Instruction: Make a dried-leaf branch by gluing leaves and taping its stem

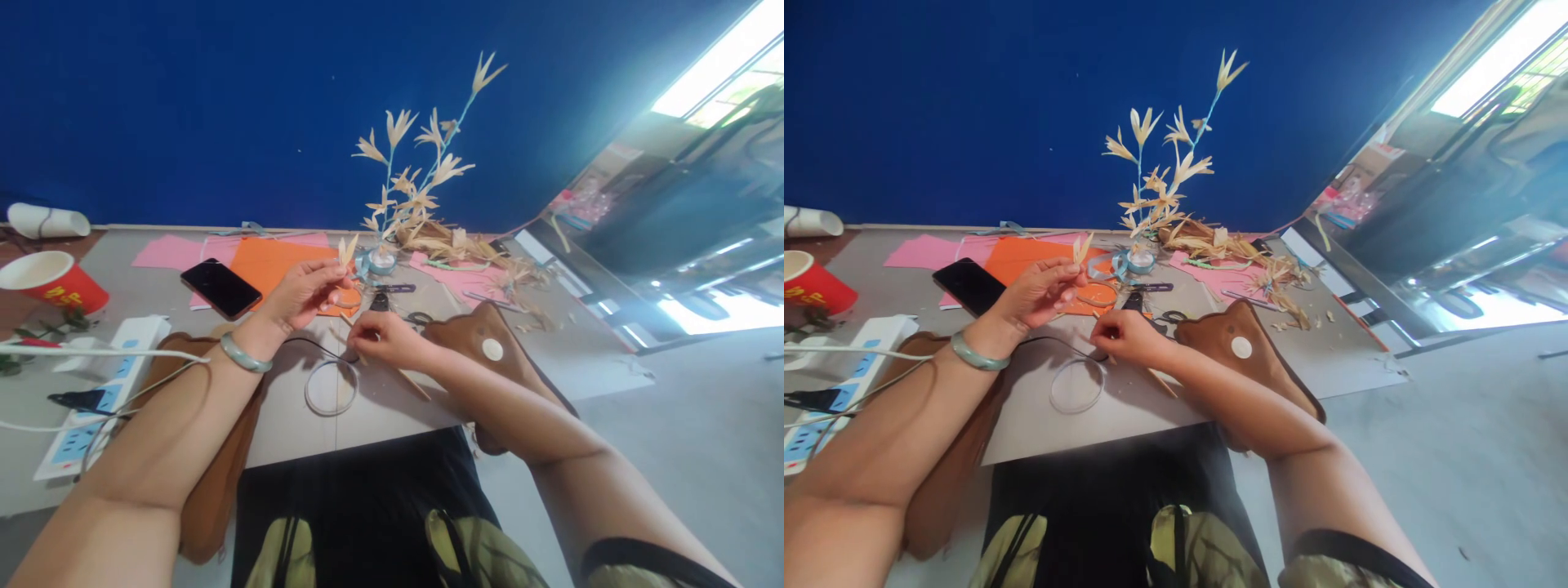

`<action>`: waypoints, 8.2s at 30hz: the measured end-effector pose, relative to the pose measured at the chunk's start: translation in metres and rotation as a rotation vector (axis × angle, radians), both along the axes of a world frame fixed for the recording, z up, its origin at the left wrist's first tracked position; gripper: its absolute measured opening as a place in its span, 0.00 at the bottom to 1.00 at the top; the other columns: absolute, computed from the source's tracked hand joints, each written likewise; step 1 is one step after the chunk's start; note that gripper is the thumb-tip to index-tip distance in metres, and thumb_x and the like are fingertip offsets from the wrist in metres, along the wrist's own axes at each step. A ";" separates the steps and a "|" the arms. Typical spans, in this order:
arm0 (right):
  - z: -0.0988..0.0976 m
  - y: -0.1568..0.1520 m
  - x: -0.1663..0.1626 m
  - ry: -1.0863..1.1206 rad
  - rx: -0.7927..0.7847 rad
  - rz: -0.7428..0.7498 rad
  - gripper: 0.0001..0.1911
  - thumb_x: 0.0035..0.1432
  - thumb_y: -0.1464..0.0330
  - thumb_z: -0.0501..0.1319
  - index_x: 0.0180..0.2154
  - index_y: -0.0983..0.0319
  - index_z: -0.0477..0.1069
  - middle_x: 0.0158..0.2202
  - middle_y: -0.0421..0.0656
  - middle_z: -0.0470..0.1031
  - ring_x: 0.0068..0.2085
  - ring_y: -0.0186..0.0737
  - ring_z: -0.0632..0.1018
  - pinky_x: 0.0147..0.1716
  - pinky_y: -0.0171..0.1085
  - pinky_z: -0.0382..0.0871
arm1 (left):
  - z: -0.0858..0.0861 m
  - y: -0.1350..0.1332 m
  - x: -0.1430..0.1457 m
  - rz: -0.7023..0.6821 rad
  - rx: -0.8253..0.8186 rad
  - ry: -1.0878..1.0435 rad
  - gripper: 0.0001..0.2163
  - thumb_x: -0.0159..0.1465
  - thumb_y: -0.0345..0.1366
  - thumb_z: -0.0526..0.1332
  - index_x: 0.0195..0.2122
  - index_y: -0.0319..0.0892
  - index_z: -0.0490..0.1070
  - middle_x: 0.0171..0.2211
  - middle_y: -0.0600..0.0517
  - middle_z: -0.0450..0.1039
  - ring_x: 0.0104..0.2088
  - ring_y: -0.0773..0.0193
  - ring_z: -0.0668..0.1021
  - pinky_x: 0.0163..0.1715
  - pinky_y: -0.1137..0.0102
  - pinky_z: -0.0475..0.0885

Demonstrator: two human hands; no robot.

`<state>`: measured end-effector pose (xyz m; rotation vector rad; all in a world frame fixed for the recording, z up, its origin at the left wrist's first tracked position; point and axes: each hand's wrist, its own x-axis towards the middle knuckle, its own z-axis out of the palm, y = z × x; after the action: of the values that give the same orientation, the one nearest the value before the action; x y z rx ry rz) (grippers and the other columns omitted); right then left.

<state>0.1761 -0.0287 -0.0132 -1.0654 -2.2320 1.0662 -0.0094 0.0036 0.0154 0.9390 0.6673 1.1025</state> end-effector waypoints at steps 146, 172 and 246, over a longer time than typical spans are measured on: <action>0.017 0.008 0.015 0.929 -0.539 -0.445 0.10 0.48 0.67 0.66 0.23 0.64 0.68 0.16 0.34 0.65 0.19 0.27 0.63 0.22 0.31 0.55 | -0.011 -0.041 0.051 0.154 -0.114 0.237 0.12 0.49 0.37 0.72 0.27 0.37 0.71 0.23 0.51 0.77 0.19 0.69 0.77 0.21 0.75 0.74; 0.016 0.008 0.014 0.888 -0.542 -0.480 0.11 0.48 0.65 0.66 0.23 0.63 0.66 0.17 0.34 0.64 0.21 0.27 0.62 0.25 0.32 0.52 | -0.015 -0.039 0.051 0.208 -0.131 0.235 0.14 0.47 0.35 0.73 0.32 0.36 0.74 0.21 0.52 0.77 0.19 0.67 0.77 0.22 0.73 0.76; 0.038 0.032 0.068 -0.478 0.261 -0.400 0.06 0.52 0.66 0.62 0.29 0.63 0.74 0.27 0.45 0.76 0.28 0.40 0.72 0.28 0.37 0.57 | -0.014 -0.016 0.031 0.384 -0.102 0.164 0.12 0.48 0.38 0.71 0.28 0.37 0.73 0.26 0.51 0.77 0.20 0.71 0.75 0.17 0.77 0.69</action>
<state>0.2443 0.0037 0.0251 -1.6833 -2.2699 0.3652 0.0219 -0.0122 0.0009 0.8381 1.0604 1.3222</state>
